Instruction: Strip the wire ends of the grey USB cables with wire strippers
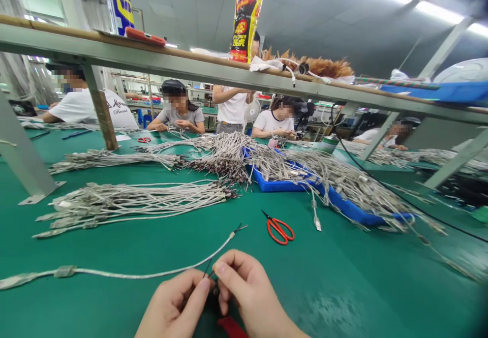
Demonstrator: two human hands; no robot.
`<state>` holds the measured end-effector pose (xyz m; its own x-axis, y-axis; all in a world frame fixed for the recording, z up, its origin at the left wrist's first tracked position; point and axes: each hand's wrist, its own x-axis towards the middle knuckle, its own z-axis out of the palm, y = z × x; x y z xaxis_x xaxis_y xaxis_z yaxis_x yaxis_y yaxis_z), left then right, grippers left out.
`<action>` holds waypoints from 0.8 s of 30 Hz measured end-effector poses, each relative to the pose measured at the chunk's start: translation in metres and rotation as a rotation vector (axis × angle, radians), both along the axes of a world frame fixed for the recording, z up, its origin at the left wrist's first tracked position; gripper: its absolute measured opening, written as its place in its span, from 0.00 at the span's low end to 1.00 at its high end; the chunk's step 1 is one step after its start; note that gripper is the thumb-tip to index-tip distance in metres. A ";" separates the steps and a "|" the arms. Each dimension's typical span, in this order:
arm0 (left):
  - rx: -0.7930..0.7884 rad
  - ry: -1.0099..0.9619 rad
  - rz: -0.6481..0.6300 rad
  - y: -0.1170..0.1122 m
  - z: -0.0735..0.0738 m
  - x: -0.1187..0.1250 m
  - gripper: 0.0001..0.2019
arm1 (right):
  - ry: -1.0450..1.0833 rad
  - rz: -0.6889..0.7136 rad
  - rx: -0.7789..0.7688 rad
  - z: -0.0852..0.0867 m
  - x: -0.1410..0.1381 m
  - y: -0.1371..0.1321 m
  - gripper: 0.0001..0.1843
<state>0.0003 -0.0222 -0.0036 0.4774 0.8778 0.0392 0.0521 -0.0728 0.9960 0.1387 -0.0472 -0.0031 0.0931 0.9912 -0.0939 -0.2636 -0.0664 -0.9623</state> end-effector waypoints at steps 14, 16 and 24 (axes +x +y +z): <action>-0.298 -0.118 0.107 -0.002 0.009 0.000 0.12 | -0.028 -0.030 -0.024 0.002 -0.006 -0.007 0.13; -0.311 -0.137 0.142 -0.002 0.013 0.001 0.11 | 0.024 -0.033 -0.038 0.002 -0.008 -0.007 0.12; -0.380 -0.165 0.193 0.000 0.008 -0.003 0.10 | 0.242 -0.003 -0.073 0.002 -0.009 -0.009 0.10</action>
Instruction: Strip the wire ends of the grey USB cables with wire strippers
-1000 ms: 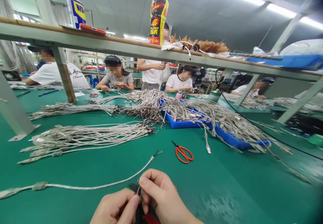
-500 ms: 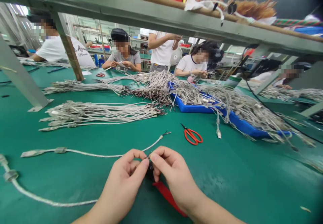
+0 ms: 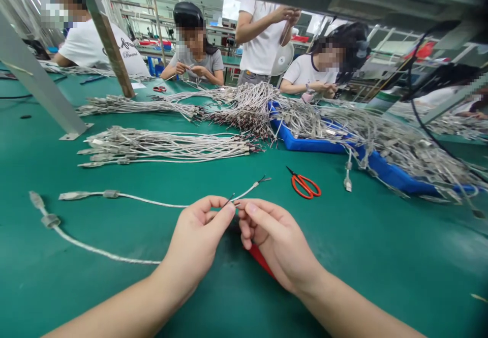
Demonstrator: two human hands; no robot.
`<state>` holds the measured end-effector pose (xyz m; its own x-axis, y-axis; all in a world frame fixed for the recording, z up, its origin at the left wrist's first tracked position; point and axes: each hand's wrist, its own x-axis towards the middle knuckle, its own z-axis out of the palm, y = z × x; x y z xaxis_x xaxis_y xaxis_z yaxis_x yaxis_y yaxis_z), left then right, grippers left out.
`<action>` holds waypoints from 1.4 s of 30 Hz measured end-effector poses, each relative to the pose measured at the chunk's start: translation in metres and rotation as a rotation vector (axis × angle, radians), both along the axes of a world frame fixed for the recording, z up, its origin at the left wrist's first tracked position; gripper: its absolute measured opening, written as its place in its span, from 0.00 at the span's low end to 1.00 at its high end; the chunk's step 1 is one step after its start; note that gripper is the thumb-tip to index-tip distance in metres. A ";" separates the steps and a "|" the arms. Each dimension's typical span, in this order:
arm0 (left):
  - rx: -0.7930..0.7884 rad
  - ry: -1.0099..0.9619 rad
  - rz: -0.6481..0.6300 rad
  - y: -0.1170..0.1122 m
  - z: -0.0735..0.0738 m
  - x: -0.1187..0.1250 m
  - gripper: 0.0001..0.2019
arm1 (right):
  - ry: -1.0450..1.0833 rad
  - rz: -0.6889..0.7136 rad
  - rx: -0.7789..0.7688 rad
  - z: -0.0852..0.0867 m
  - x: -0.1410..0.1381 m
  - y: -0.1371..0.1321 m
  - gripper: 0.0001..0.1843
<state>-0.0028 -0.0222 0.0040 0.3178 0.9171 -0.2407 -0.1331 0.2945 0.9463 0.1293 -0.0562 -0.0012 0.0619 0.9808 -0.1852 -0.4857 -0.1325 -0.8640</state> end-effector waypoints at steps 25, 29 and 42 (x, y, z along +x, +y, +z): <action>0.119 0.036 -0.194 -0.008 -0.012 0.000 0.08 | -0.357 -0.006 0.051 0.007 0.015 0.005 0.12; 0.157 0.121 -0.206 -0.009 -0.009 0.000 0.06 | -0.364 0.018 0.047 0.008 0.018 0.005 0.12; 0.240 0.152 -0.084 -0.001 -0.003 0.003 0.02 | -0.411 0.038 0.076 0.010 0.021 0.005 0.10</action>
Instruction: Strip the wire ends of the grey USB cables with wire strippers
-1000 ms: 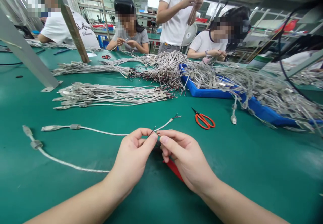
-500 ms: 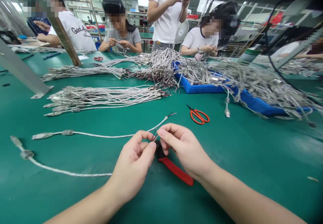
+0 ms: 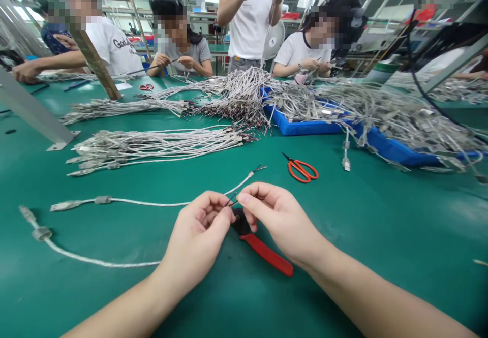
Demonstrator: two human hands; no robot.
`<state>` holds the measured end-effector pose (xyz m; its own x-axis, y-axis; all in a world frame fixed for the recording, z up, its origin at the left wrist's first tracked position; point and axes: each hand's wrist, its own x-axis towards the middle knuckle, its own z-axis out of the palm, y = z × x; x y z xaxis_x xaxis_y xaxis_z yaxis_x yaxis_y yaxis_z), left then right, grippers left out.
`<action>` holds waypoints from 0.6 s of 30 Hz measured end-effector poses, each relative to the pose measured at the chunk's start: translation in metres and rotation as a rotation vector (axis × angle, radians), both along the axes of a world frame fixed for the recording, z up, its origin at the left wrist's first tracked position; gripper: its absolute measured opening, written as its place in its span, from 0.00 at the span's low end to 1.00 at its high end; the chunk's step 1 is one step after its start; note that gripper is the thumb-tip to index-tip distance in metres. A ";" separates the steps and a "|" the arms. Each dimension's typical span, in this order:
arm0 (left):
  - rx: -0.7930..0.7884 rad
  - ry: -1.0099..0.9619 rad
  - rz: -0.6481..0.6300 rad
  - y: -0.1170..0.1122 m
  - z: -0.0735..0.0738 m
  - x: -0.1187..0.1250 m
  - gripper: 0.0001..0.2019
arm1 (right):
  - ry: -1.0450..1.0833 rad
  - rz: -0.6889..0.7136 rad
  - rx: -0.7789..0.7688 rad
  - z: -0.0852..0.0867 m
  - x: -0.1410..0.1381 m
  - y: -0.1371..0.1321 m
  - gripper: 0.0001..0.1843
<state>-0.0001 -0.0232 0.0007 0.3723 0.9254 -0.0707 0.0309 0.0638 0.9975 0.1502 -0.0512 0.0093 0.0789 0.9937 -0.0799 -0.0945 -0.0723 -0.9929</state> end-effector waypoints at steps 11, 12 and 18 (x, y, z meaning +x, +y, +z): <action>-0.086 -0.038 0.093 -0.001 -0.002 0.007 0.07 | 0.201 0.026 -0.132 -0.005 -0.005 -0.003 0.12; -0.106 -0.053 0.100 -0.001 -0.002 0.007 0.07 | 0.254 0.034 -0.145 -0.006 -0.005 -0.002 0.12; -0.193 -0.114 0.120 0.003 -0.003 0.007 0.10 | 0.455 0.045 -0.168 -0.005 -0.005 -0.001 0.10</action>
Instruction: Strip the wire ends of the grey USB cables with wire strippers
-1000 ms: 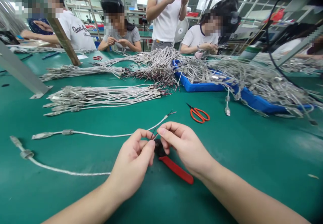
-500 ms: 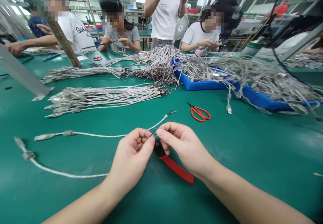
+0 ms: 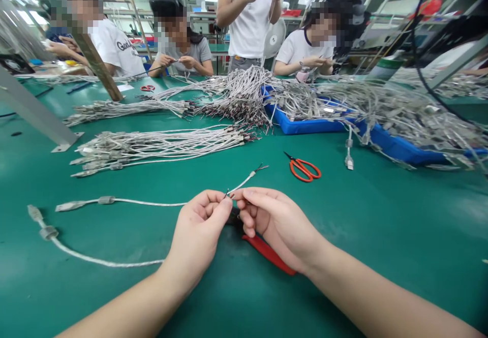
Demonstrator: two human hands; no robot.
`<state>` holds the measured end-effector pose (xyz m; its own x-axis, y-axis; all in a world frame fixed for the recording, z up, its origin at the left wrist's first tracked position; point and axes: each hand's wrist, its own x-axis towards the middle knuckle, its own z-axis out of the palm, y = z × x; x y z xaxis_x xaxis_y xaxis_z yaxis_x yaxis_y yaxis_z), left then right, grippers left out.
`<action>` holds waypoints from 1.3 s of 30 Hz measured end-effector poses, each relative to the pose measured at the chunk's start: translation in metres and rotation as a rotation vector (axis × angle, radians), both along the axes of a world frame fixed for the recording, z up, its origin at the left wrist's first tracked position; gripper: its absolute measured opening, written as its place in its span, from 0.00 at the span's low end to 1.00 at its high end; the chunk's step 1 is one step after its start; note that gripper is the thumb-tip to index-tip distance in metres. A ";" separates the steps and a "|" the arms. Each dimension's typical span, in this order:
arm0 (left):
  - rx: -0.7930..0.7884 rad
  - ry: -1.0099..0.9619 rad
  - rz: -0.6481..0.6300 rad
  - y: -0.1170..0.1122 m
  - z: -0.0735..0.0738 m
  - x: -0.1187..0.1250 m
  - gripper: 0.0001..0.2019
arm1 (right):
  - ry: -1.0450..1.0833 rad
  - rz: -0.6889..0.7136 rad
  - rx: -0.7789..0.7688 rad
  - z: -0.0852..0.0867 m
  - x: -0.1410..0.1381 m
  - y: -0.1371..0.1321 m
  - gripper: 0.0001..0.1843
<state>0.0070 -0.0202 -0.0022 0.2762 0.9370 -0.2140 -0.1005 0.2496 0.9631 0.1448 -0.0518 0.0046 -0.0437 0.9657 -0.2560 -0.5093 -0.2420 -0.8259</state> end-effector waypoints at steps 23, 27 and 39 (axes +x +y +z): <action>0.203 0.102 -0.181 -0.006 -0.001 -0.001 0.09 | -0.430 -0.044 0.157 0.002 0.006 0.002 0.10; 0.198 0.163 -0.224 -0.002 -0.004 -0.003 0.10 | -0.425 -0.044 0.138 0.001 0.005 0.002 0.10; 0.071 -0.155 0.023 -0.001 -0.007 -0.001 0.07 | -0.269 0.084 0.092 -0.008 -0.017 -0.004 0.10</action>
